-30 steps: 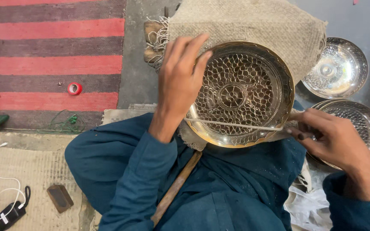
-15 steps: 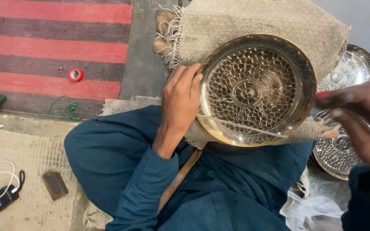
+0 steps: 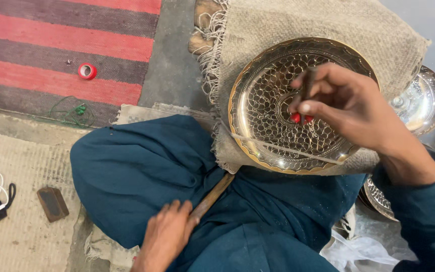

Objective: The person sits cross-legged on the floor with a decorative brass tray resting on a cloth pad on their lap. They hold a wooden mallet in one hand and a small punch in the other, repeatedly striking the punch against the tray's surface to emboss and refine an ornate pattern, repositioning the punch across the design.

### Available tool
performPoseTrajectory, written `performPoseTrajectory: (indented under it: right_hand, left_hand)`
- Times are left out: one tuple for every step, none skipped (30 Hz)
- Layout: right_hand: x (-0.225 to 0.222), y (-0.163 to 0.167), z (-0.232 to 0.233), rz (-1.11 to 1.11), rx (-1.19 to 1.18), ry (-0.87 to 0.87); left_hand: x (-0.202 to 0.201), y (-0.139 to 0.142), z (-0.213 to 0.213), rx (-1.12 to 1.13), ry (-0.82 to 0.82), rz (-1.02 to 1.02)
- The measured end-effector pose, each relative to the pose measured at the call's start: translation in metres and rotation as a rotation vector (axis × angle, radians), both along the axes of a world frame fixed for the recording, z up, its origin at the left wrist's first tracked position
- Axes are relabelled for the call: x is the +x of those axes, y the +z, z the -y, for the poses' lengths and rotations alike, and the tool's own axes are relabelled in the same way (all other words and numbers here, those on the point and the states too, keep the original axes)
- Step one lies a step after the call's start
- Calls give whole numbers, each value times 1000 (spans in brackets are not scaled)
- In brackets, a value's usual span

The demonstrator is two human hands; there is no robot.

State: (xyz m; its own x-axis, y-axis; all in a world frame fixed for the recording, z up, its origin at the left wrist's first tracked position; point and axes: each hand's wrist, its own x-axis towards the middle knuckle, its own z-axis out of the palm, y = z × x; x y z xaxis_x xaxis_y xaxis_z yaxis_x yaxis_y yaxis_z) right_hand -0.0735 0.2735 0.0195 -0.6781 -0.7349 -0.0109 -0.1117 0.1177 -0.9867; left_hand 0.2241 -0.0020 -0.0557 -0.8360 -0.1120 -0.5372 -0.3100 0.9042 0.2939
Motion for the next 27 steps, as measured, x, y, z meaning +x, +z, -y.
performPoseTrajectory:
  right_hand:
    - [-1,-1,6,-10,18,-1]
    - [-2,-3,12,-23,36,-1]
    - [-4,-3,17,-39,53,-3]
    - [-6,-3,22,-45,43,13]
    - [-7,-3,25,-46,37,33]
    - [-7,-3,28,-48,34,58]
    - [-8,-2,30,-61,46,88]
    - [-9,-1,32,-78,55,115]
    - [-9,0,33,-90,66,140]
    - [-9,1,34,-107,101,158]
    - [-9,2,35,-120,136,173]
    - [-8,2,36,-134,168,190]
    - [-8,2,38,-156,142,207]
    - [-8,2,40,-179,114,221]
    - [-7,2,41,-198,88,235]
    - [-7,3,42,-228,217,234]
    - [-7,4,43,-259,344,231]
    - [-6,4,44,-290,472,229]
    - [-7,4,45,-341,393,259]
    - [-7,4,46,-392,313,286]
    - [-7,3,47,-439,235,312]
    - [-6,2,47,-416,256,303]
    - [-6,0,47,-394,277,296]
    - [-7,-2,47,-377,294,286]
    - [-7,-4,48,-399,292,298]
    - [-8,-8,50,-420,293,311]
    - [-9,-11,51,-440,294,323]
  left_hand:
    - [13,-7,-5,-16,9,-27]
    - [22,-15,-12,-33,19,-56]
    - [28,-22,-15,-50,26,-90]
    - [31,-28,-14,-64,19,-37]
    - [34,-32,-15,-74,15,20]
    - [37,-34,-17,-82,16,77]
    - [39,-34,-15,-36,54,41]
    - [41,-32,-9,6,88,1]
    - [42,-29,-4,50,120,-36]
    - [44,-23,4,84,168,-31]
    - [45,-16,13,118,214,-23]
    - [47,-9,23,150,262,-16]
    - [48,0,34,184,323,-5]
    - [49,10,46,218,382,5]
    - [50,17,52,253,441,19]
    - [50,22,53,304,556,-1]
    - [50,26,54,355,672,-22]
    - [50,27,52,407,788,-45]
    - [45,25,44,606,813,-170]
    - [39,20,35,805,828,-299]
    - [35,16,27,1005,837,-426]
    - [29,11,18,1051,783,-482]
    - [20,4,9,1096,730,-541]
    - [7,-4,1,1036,745,-555]
    - [-5,-9,-6,977,758,-569]
    - [-13,-12,-11,918,713,-607]
    - [-22,-13,-15,859,667,-643]
